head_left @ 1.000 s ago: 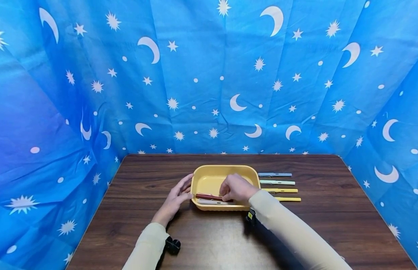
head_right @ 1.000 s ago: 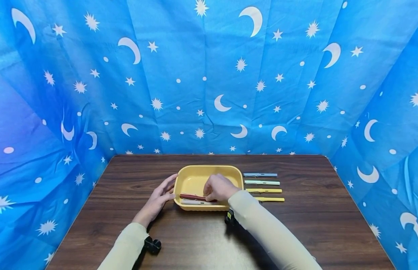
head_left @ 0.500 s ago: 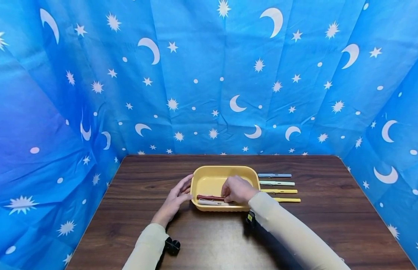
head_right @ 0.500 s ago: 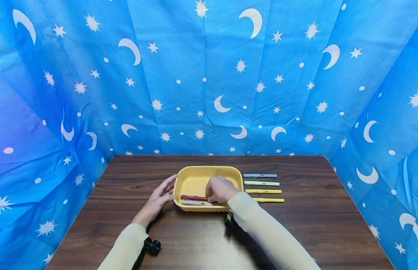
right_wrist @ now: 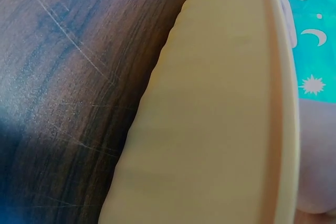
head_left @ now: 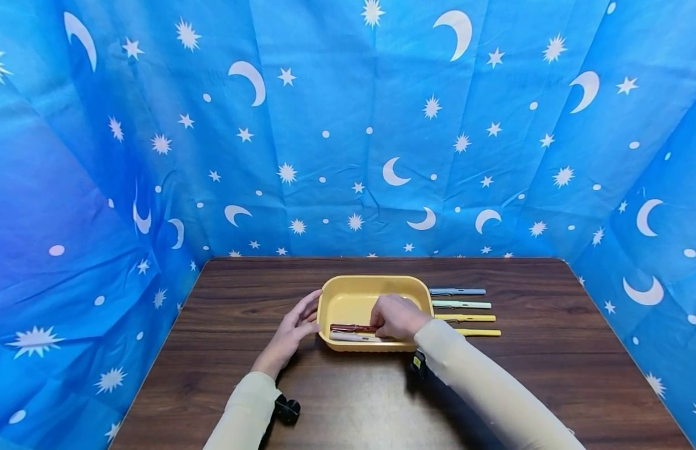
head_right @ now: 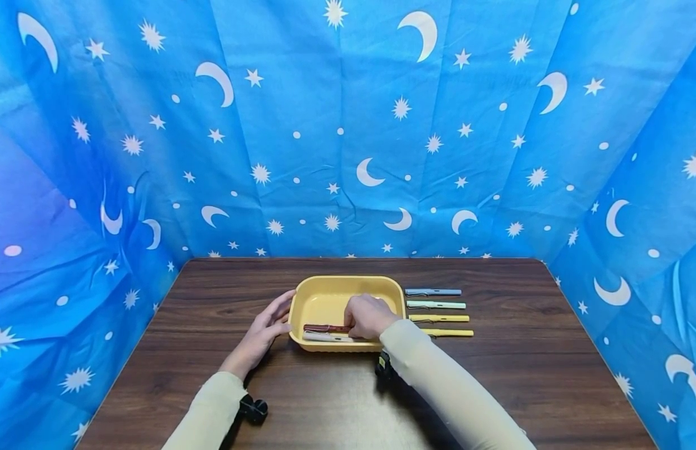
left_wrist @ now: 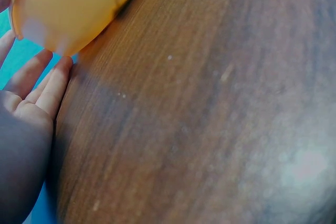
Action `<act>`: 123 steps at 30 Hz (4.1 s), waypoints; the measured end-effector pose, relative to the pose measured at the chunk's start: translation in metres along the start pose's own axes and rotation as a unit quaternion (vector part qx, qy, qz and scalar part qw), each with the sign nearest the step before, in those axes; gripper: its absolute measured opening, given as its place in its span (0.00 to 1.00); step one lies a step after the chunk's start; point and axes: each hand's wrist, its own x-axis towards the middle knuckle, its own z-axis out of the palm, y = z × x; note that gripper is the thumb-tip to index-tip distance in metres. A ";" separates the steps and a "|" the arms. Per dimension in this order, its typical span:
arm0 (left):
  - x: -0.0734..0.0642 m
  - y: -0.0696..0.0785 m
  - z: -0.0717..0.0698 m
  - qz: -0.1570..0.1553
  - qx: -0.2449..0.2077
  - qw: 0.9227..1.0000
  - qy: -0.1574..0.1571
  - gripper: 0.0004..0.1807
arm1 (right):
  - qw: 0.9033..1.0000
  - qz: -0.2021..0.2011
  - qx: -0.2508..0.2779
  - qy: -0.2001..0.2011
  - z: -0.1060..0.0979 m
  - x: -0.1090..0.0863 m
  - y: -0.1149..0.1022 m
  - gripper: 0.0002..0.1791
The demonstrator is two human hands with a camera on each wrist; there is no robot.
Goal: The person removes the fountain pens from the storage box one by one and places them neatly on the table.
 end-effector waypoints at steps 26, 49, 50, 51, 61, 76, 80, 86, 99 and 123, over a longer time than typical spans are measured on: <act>0.000 -0.001 0.000 -0.002 0.010 1.000 0.002 0.40 | 0.989 -0.062 0.090 0.100 -0.008 -0.013 0.020 0.02; 0.001 -0.001 0.000 -0.001 0.011 1.000 0.004 0.40 | 0.969 -0.063 0.113 0.209 -0.032 -0.050 0.045 0.06; 0.001 -0.001 0.000 -0.003 0.012 1.000 0.007 0.40 | 0.969 -0.059 0.113 0.213 -0.033 -0.052 0.046 0.06; 0.001 -0.001 0.000 -0.003 0.014 1.000 0.007 0.40 | 0.968 -0.057 0.111 0.217 -0.034 -0.054 0.047 0.06; 0.002 -0.002 0.001 -0.001 0.008 1.000 0.006 0.40 | 0.964 -0.024 0.091 0.251 -0.042 -0.078 0.060 0.08; 0.000 0.001 0.000 0.017 -0.007 1.000 -0.012 0.40 | 0.951 -0.026 0.066 0.303 -0.050 -0.111 0.088 0.08; 0.001 0.001 0.000 0.012 -0.003 1.000 -0.011 0.40 | 0.948 -0.018 0.056 0.313 -0.049 -0.119 0.092 0.08; 0.001 -0.001 0.000 0.010 0.000 1.000 -0.012 0.39 | 0.941 -0.013 0.058 0.333 -0.045 -0.131 0.097 0.10; -0.001 0.001 0.000 0.012 -0.010 1.000 -0.016 0.40 | 0.942 0.010 0.041 0.334 -0.043 -0.154 0.103 0.10; -0.001 0.001 0.000 0.017 -0.006 1.000 -0.014 0.40 | 0.929 0.029 0.012 0.368 -0.034 -0.199 0.132 0.12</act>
